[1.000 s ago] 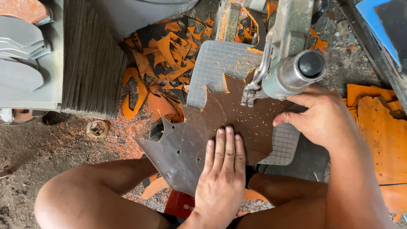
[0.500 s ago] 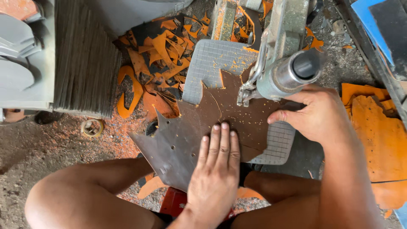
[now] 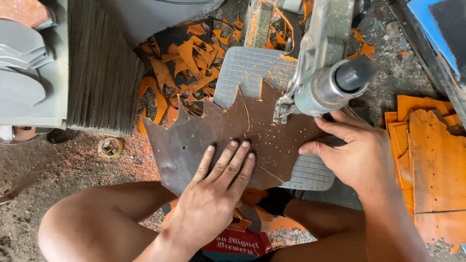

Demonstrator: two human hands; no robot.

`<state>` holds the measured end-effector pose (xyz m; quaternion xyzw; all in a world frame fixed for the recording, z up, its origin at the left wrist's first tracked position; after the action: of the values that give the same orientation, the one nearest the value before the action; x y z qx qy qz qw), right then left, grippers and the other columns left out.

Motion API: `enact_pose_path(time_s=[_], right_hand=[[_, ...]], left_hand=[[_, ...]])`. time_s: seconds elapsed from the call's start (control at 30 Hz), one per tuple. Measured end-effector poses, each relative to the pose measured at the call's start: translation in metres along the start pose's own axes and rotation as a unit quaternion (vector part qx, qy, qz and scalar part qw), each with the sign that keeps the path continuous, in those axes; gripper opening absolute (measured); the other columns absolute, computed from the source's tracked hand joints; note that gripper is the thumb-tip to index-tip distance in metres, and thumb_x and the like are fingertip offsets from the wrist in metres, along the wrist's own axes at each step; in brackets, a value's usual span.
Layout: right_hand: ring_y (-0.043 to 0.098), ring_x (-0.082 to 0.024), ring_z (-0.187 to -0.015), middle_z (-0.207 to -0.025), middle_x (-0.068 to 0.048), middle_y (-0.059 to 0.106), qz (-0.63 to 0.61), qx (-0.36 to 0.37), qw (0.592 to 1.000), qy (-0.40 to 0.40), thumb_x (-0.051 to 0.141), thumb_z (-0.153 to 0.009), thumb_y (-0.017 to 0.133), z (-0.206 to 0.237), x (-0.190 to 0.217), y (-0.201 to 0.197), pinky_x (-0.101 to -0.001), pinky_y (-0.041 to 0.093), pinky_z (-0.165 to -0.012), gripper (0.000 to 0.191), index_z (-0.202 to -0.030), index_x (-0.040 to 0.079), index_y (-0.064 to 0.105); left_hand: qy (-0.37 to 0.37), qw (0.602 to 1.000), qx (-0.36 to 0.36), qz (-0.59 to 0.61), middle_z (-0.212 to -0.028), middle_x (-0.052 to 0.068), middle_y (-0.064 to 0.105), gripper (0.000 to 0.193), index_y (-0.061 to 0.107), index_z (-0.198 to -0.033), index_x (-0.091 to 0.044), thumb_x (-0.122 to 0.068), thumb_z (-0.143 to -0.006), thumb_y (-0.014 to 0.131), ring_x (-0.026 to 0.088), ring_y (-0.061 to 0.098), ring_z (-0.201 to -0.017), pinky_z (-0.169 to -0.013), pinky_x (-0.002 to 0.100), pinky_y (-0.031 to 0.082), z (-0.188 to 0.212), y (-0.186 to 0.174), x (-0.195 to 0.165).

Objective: The person uses a vertical cutting machine to cut brown rubber sheets into irregular shapes. They guide the material under the blade, rotate and reposition the sheet to follow curved outlines, and remove cut pieces as they are completed.

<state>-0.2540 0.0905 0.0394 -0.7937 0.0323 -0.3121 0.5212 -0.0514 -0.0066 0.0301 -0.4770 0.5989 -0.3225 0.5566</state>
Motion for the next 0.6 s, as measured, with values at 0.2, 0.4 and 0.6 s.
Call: enact_pose_path(time_s=[0.2, 0.4, 0.6], right_hand=[[0.067, -0.032, -0.127, -0.129, -0.019, 0.070, 0.010, 0.011, 1.000, 0.010, 0.034, -0.061, 0.095, -0.006, -0.012, 0.002, -0.0382, 0.055, -0.103, 0.060, -0.108, 0.000, 0.078], [0.068, -0.033, -0.124, -0.126, -0.019, 0.072, 0.026, 0.014, 0.999, -0.012, 0.034, -0.061, 0.095, -0.012, -0.013, 0.002, -0.0387, 0.055, -0.101, 0.059, -0.105, -0.001, 0.079], [0.074, -0.030, -0.103, -0.118, -0.015, 0.075, -0.004, 0.042, 0.999, 0.031, 0.030, -0.062, 0.094, -0.021, -0.021, 0.001, -0.0368, 0.059, -0.088, 0.053, -0.104, 0.001, 0.077]], left_hand=[[-0.001, 1.000, 0.021, -0.020, -0.157, 0.023, 0.041, 0.079, 0.049, -0.148, -0.002, -0.006, -0.069, 0.057, 0.038, 0.037, -0.147, -0.116, 0.065, 0.022, 0.007, -0.004, 0.005], [-0.021, 1.000, -0.005, -0.008, -0.157, 0.026, 0.042, 0.075, 0.050, -0.146, 0.002, -0.008, -0.072, 0.059, 0.039, 0.037, -0.148, -0.119, 0.064, 0.022, 0.005, 0.003, -0.002], [-0.045, 0.999, -0.027, 0.001, -0.156, 0.027, 0.043, 0.073, 0.051, -0.145, 0.005, -0.011, -0.074, 0.059, 0.039, 0.040, -0.147, -0.119, 0.062, 0.024, 0.009, 0.014, -0.015]])
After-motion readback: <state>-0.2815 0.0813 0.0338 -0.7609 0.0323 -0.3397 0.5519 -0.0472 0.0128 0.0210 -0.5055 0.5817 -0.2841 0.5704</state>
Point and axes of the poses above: each hand's wrist, its own z-axis away from the middle knuckle, its own y-axis out of the palm, x = y × z, the point moved 10 cm from there along -z, towards the middle knuckle
